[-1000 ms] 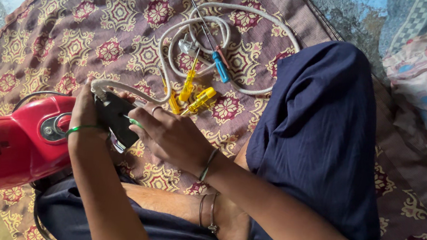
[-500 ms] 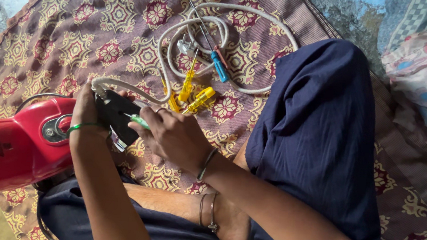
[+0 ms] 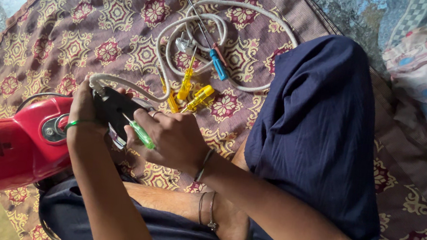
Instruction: The person sits on a floor mat and uses screwdrivers to unscrew and open the base of an electric clothes iron, manipulating the power cord and internal parts of the appliance across the episode.
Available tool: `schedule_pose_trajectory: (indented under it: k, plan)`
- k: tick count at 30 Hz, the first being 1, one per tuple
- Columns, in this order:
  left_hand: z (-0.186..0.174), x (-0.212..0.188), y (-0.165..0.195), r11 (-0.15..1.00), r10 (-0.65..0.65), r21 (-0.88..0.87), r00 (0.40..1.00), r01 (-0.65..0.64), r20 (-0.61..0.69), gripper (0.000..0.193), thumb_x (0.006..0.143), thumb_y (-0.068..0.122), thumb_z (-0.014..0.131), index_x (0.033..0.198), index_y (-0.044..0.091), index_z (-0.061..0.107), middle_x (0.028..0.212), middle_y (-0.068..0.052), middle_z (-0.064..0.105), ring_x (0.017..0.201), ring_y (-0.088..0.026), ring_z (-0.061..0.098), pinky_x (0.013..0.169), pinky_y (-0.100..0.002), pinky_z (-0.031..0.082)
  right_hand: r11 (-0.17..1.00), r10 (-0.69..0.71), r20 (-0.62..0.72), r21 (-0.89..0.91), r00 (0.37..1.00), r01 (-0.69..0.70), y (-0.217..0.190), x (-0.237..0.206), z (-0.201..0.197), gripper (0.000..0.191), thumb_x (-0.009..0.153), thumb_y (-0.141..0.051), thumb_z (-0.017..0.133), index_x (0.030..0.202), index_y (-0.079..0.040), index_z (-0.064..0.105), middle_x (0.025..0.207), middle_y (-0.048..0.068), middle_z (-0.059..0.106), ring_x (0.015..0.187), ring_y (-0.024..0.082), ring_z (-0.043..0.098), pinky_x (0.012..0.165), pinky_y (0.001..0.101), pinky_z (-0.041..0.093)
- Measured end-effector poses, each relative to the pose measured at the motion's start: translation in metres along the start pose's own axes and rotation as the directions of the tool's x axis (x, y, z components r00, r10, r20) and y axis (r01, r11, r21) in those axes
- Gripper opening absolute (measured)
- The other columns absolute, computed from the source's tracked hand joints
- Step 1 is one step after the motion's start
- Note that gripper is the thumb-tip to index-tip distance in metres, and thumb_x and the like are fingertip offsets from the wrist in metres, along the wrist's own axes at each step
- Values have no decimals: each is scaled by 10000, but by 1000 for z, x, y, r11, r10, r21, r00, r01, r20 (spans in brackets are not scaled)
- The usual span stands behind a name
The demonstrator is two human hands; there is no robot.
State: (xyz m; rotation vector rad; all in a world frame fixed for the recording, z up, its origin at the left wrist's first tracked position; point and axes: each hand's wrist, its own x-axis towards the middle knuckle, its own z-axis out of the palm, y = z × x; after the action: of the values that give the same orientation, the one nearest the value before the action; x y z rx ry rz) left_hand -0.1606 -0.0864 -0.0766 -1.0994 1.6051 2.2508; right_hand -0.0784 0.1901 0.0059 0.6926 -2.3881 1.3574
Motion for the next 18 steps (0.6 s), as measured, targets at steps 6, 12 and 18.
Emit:
schedule_pose_trajectory:
  k: [6,12,18]
  plan:
    - [0,5,2,1000,-31,2,1000,31,-1,510,1034,544,464,1181,75,601,934,-158,722,855,-325,745,795,-504,634,965,191,14,182,981,-190,3,2,0,290,978,-363,665,886,-95,604,598,78,619,511,247,644,510,402,505]
    - [-7,2,8,997,-72,-12,997,72,-2,528,1032,559,485,1165,64,610,930,-155,726,844,-301,747,808,-488,635,770,416,33,518,909,-372,13,7,3,339,966,-379,682,802,-99,582,580,32,631,514,126,656,502,299,498]
    - [-12,-1,13,1000,-20,-17,1000,20,-1,425,1029,434,576,1117,18,600,957,-162,720,868,-295,747,825,-472,644,628,500,136,622,855,-467,28,13,1,335,961,-392,673,801,-104,619,573,-8,654,498,62,647,472,252,483]
